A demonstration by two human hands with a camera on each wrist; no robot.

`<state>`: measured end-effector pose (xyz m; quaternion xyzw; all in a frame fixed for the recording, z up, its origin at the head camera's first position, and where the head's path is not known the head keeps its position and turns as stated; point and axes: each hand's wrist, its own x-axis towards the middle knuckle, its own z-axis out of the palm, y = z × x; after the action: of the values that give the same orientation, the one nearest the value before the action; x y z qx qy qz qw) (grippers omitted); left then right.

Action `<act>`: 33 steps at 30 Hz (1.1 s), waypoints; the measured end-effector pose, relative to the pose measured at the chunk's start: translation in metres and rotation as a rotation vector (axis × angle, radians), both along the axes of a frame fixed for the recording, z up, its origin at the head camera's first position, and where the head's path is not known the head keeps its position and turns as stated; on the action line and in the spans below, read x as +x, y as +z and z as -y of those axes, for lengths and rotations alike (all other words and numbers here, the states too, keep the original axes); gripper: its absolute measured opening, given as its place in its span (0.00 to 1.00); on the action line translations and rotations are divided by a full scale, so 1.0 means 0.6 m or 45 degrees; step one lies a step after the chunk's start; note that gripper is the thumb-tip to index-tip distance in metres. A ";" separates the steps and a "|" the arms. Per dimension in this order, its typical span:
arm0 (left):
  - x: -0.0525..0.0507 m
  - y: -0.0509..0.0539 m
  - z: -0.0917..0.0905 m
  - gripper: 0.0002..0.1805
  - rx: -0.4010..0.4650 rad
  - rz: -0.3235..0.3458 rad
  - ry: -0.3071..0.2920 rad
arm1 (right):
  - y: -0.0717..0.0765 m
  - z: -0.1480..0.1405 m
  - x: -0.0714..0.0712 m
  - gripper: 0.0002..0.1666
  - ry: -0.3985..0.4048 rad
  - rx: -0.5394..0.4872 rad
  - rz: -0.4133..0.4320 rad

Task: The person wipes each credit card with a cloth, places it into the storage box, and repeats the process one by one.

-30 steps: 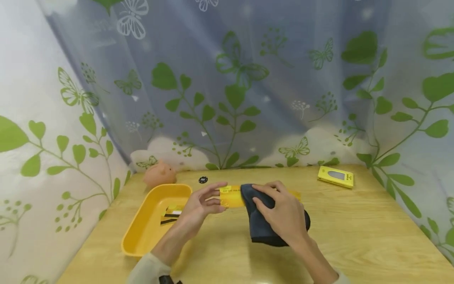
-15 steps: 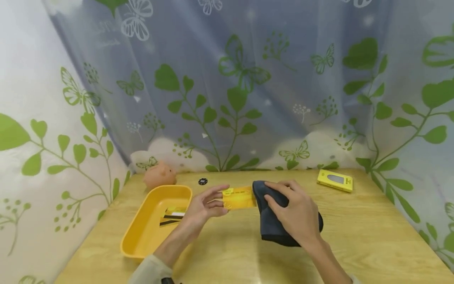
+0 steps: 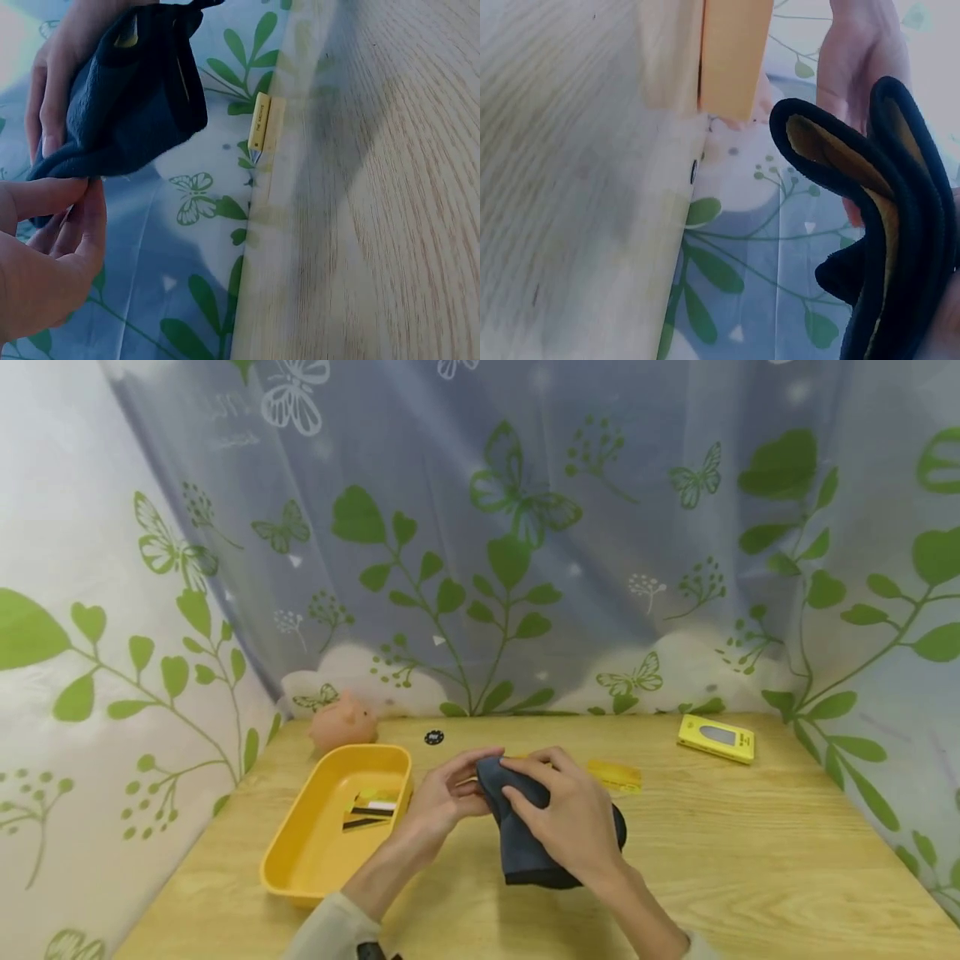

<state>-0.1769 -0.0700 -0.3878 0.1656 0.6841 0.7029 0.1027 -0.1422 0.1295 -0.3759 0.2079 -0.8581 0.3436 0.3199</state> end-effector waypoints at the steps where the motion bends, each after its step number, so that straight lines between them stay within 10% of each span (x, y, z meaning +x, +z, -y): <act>1: 0.000 0.000 0.000 0.31 -0.003 -0.006 0.004 | -0.001 0.003 -0.001 0.23 -0.001 0.006 -0.002; 33: -0.002 -0.004 0.017 0.33 0.043 0.068 0.037 | -0.024 -0.122 -0.008 0.22 -0.275 0.110 -0.009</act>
<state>-0.1781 -0.0803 -0.3900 0.1387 0.6716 0.7198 0.1079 -0.1471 0.2025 -0.3901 0.1290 -0.8884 0.2693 0.3488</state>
